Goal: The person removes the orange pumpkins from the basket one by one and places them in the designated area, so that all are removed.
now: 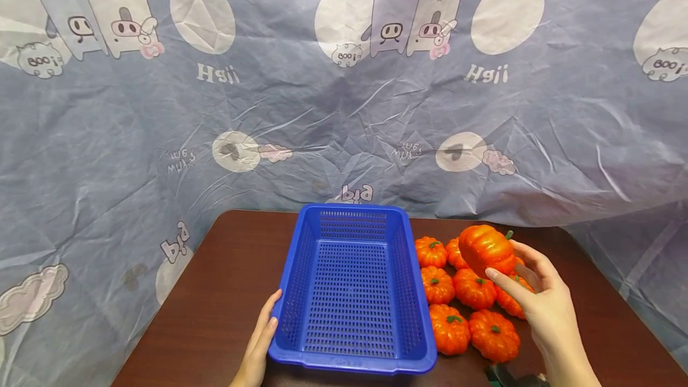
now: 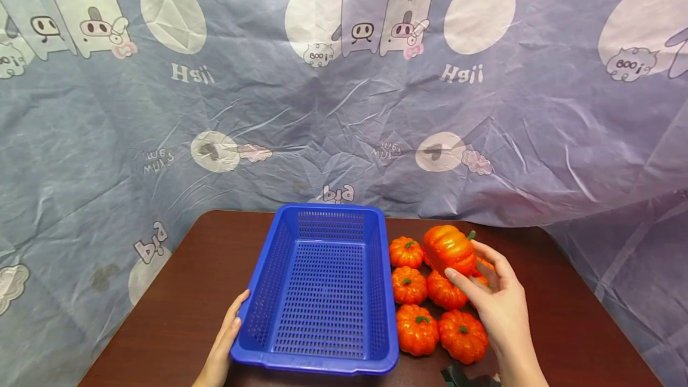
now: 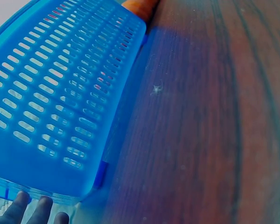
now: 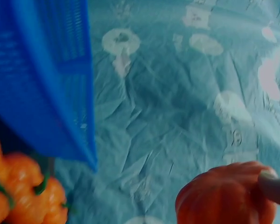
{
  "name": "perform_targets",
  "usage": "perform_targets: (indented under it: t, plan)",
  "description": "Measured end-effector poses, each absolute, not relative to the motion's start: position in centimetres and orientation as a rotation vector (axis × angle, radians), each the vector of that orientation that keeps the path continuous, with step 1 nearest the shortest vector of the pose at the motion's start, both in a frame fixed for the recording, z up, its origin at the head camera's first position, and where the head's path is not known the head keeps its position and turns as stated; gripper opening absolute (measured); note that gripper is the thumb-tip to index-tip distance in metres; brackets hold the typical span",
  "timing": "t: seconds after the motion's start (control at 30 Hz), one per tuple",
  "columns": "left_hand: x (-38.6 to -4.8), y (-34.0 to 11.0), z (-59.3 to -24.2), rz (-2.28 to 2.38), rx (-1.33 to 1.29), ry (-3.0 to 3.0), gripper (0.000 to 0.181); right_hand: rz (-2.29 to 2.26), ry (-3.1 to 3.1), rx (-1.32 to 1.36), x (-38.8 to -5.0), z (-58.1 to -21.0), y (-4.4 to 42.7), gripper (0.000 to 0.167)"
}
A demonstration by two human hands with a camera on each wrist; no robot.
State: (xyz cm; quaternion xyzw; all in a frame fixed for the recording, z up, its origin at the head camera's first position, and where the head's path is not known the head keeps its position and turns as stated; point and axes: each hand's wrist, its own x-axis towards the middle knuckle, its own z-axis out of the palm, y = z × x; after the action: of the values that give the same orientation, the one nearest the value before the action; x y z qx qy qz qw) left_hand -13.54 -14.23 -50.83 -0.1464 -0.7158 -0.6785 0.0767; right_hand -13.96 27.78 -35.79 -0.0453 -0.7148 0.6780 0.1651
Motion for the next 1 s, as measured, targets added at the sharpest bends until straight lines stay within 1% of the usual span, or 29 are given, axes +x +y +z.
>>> perform_targets:
  t: [0.27,0.57,0.77,0.9,1.0]
  plan:
    - [-13.5,-14.2,-50.8,-2.043,-0.440,-2.137,0.046,1.978,-1.894,-0.233,-12.2,-38.8,30.2,0.064]
    - [-13.5,-14.2,-50.8,-2.046,-0.445,-2.136,0.047,2.025,-1.785,-0.405,-11.0,-42.2,32.8,0.071]
    - [-13.5,-14.2,-50.9,-2.044,-0.454,-2.134,0.047,1.968,-1.775,-0.550,-10.4,-44.4,33.8,0.068]
    - [-13.6,-14.3,-50.9,-2.047,-0.456,-2.133,0.046,1.955,-1.635,-0.652,-10.3,-45.6,34.2,0.067]
    - [-13.6,-14.3,-50.9,-2.049,-0.453,-2.136,0.046,1.991,-1.514,-0.650,-10.2,-46.8,34.8,0.070]
